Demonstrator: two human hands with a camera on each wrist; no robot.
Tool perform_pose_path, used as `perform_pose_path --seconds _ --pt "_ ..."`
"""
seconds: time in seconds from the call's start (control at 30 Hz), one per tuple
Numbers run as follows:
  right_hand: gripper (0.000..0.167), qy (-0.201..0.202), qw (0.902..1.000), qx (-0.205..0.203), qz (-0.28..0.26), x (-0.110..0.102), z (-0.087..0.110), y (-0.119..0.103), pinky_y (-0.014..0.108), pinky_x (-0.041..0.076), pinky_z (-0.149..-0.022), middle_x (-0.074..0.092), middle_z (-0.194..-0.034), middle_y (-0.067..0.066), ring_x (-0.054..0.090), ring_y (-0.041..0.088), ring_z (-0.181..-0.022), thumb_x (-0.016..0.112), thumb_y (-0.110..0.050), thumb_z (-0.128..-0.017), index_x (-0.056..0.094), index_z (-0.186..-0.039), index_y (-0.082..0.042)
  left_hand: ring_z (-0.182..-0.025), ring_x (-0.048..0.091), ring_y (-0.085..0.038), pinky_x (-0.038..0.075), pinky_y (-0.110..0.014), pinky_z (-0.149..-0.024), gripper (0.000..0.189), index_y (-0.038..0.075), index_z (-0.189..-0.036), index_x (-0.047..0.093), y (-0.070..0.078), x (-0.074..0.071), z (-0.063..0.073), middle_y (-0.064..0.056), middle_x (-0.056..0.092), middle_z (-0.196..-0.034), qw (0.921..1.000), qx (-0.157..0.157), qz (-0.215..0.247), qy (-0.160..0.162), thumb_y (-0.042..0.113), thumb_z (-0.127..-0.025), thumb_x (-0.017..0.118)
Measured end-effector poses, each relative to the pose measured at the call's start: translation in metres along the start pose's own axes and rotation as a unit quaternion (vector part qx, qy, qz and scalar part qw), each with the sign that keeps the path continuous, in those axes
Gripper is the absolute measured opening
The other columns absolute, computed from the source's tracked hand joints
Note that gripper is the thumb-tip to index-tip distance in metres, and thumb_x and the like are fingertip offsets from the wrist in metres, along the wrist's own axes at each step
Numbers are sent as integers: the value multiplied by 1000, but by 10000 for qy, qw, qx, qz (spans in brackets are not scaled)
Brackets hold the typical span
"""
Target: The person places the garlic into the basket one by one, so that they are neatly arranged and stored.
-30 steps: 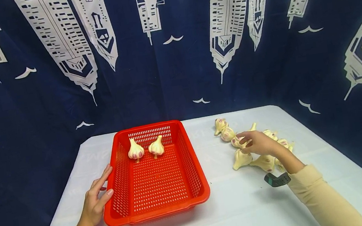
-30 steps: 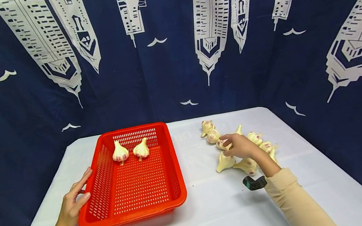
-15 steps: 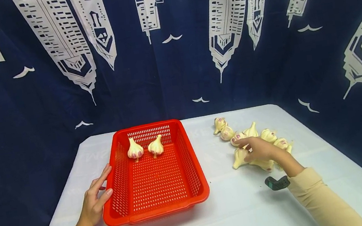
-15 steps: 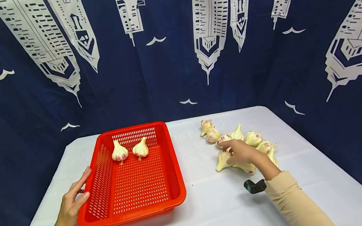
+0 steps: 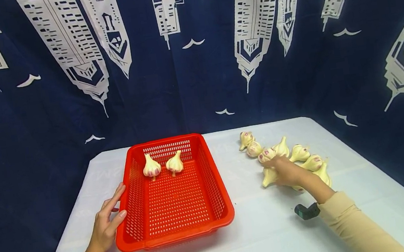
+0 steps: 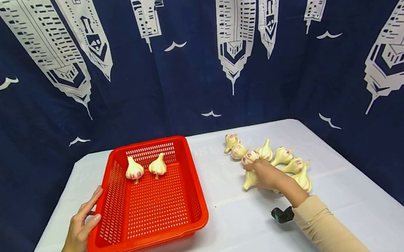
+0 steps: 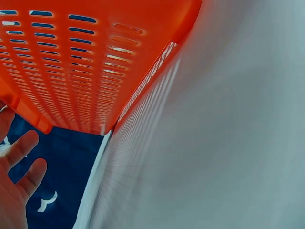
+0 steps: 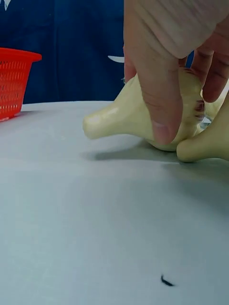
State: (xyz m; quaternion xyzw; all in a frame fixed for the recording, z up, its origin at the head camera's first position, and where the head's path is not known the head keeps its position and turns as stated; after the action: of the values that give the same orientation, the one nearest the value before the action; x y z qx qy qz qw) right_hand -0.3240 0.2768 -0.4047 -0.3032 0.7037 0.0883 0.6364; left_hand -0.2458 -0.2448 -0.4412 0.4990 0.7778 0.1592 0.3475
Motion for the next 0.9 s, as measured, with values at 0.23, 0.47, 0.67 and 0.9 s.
perform_pose_path --seconds 0.23,0.47,0.67,0.9 --pt "63 -43 9991 405 146 2 -1 2 54 47 -89 61 -118 29 54 47 -108 80 13 -61 64 -122 8 -102 50 -8 39 -19 -77 62 0 -140 54 1 0 -1 -12 48 -147 10000 12 -3 11 4 -78 55" --pt "59 3 9987 500 45 -3 -1 2 46 49 -77 63 -108 24 58 35 -93 81 5 -64 62 -120 7 -102 50 -8 39 -18 -77 62 -1 -139 55 1 0 -1 -14 49 -146 9999 96 12 41 3 -77 55" --pt "52 379 9985 359 -156 -12 -2 2 52 49 -88 67 -107 22 63 38 -100 83 -4 -69 62 -114 10 -101 50 -8 38 -18 -77 62 -1 -139 55 1 -1 -1 -13 49 -146 10000 73 -28 54 3 -77 55" --pt "57 611 9955 465 -551 -24 -3 1 48 52 -81 69 -108 21 65 35 -93 86 -17 -72 63 -117 9 -101 50 -8 39 -19 -77 61 -2 -139 54 3 0 0 -15 49 -146 9999 111 26 51 2 -78 55"
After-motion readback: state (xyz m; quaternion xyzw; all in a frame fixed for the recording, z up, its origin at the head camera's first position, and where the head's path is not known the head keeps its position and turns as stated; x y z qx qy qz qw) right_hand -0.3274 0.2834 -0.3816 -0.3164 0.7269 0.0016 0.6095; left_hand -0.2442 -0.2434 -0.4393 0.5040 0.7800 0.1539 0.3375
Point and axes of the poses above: each hand's wrist, its own z-axis away from the middle knuckle, its own x-axis out of the palm, y = z × x, the point moved 3 cm from there along -z, towards the middle knuckle
